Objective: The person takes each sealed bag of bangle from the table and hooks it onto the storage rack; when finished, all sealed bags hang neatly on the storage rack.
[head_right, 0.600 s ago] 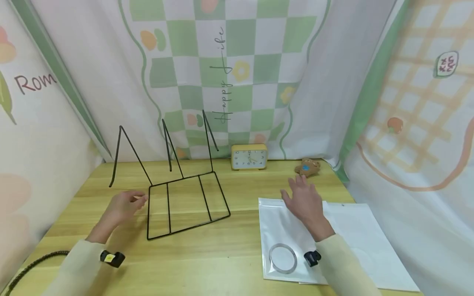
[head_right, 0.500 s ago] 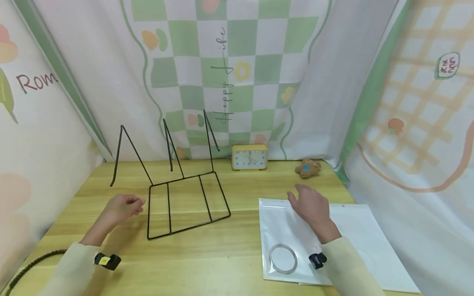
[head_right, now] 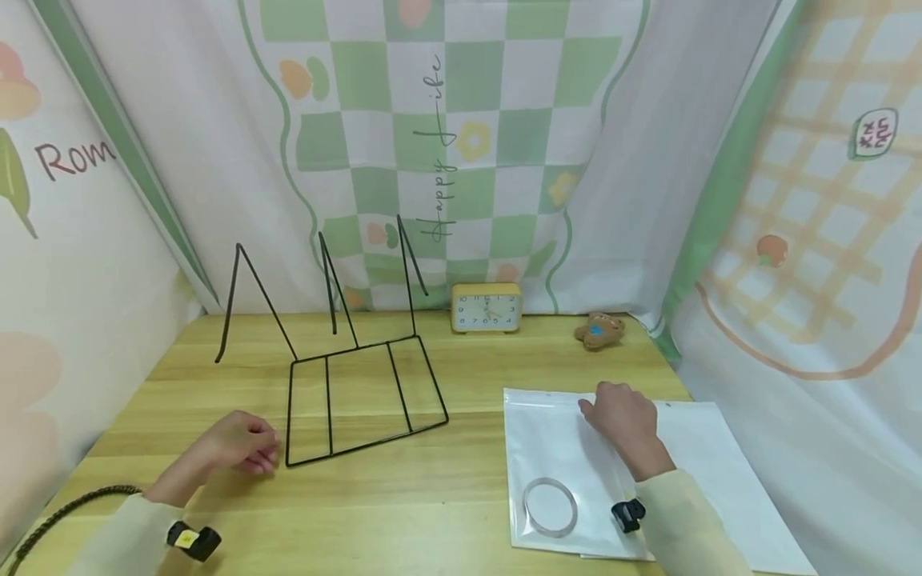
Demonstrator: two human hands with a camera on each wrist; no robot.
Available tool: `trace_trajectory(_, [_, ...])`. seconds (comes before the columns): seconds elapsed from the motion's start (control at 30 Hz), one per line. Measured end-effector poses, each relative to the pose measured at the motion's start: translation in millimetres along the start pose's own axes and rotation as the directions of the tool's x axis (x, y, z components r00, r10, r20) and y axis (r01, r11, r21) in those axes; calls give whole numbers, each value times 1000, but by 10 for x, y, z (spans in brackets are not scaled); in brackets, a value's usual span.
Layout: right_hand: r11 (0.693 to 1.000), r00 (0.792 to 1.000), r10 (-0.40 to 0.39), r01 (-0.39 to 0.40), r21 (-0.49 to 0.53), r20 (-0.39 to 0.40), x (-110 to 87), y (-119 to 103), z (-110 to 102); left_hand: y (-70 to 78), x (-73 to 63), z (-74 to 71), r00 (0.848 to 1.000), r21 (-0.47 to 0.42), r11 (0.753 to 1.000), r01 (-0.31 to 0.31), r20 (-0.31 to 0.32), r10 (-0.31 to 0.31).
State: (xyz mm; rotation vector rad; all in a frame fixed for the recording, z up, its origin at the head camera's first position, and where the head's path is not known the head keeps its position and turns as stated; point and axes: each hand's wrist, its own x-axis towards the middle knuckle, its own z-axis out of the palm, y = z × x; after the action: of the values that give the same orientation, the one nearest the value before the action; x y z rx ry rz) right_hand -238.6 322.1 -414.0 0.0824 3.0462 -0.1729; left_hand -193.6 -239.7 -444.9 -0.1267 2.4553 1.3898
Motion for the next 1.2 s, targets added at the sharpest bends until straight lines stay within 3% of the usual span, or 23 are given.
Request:
trace_trajectory(0.23, [998,996,54,-55,10,73,41,0,70,-25,27,174,994,5,995,99,-44,-99])
trace_trajectory(0.4, [997,992,72,-76,33,103,75,10,89,-48,44,204,991,-1,992,124,-56,-124])
trace_trajectory(0.6, [995,990,71,-79,60,124,106,28,99,-70,53,262,988,-3,996,90,-123,-90])
trace_trajectory(0.83, [989,991,53,-69,134,120,168,75,145,-38,33,317,981,75,996,47,-189,-32])
trace_trajectory(0.97, [967,995,51,-71,243,88,218,116,205,-30,34,317,982,82,995,59,-184,-43])
trace_trajectory(1.2, [886,996,41,-74,458,81,273,111,210,-48,62,305,983,73,995,75,-175,-61])
